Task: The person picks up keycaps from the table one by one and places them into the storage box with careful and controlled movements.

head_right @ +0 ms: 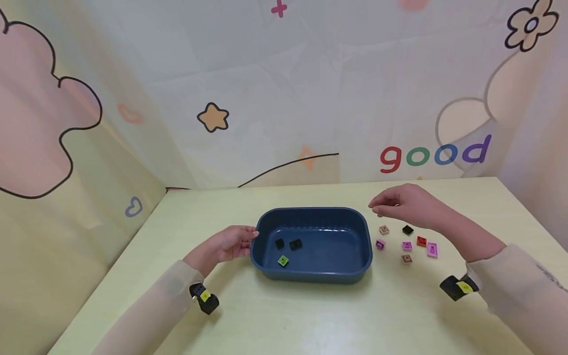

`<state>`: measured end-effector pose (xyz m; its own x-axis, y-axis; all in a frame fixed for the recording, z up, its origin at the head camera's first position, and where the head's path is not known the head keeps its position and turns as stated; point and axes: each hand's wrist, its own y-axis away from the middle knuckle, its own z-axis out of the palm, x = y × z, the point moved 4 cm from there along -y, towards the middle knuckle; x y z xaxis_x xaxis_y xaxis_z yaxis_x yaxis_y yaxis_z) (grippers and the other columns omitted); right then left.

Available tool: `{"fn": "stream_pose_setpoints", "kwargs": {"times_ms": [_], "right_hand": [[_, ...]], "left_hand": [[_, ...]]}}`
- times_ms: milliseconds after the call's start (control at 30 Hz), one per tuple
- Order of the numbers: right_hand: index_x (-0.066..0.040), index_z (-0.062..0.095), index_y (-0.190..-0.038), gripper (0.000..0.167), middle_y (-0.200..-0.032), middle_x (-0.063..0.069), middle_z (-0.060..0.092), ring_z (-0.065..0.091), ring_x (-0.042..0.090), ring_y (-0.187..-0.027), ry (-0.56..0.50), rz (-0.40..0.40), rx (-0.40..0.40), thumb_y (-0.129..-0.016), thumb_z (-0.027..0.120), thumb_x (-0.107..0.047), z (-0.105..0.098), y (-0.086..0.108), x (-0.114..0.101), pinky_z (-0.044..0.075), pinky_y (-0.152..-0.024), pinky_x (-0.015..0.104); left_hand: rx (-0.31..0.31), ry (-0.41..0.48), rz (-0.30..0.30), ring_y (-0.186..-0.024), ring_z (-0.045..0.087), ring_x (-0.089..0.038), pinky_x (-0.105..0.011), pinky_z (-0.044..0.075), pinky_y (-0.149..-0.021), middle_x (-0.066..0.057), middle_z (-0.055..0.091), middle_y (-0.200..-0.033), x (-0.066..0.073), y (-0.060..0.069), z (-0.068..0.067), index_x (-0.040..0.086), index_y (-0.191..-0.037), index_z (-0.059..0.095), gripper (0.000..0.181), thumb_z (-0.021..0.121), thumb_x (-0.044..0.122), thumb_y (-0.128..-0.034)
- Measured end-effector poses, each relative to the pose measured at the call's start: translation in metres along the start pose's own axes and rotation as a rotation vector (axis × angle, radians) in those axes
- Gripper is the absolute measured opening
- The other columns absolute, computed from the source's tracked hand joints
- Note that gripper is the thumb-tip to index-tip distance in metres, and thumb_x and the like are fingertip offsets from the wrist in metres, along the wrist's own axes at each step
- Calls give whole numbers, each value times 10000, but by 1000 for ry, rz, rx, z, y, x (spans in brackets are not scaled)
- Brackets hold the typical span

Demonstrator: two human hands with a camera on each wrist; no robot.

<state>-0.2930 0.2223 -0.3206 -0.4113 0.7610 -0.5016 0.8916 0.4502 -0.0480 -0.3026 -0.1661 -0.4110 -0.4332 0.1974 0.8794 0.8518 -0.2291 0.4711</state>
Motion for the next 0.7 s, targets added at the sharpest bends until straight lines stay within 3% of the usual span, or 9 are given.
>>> {"fn": "stream_pose_setpoints", "kwargs": {"times_ms": [233, 400, 700], "right_hand": [[-19, 729, -1175, 248, -1074, 110, 766, 601, -67, -830, 48, 48, 51, -978, 685, -163, 1, 26, 35, 539, -711, 167], [32, 713, -1179, 265, -1085, 171, 758, 592, -99, -839, 63, 91, 78, -972, 685, -131, 3, 42, 59, 521, -713, 136], [128, 680, -1148, 328, -944, 169, 746, 663, 223, -828, 135, 209, 60, -954, 687, -136, 13, 71, 88, 504, -636, 222]], "left_hand": [[15, -8, -19, -681, 566, -97, -156, 529, -611, 14, 603, -780, 5, 1, 0, 44, -1089, 578, 112, 490, 111, -1072], [20, -14, -9, -674, 563, -93, -154, 524, -605, 17, 598, -776, 5, 0, 1, 37, -1094, 575, 111, 493, 109, -1070], [10, -6, -5, -687, 565, -93, -153, 527, -613, 14, 601, -784, 1, -1, 0, 0, -1148, 566, 149, 496, 104, -1067]]}}
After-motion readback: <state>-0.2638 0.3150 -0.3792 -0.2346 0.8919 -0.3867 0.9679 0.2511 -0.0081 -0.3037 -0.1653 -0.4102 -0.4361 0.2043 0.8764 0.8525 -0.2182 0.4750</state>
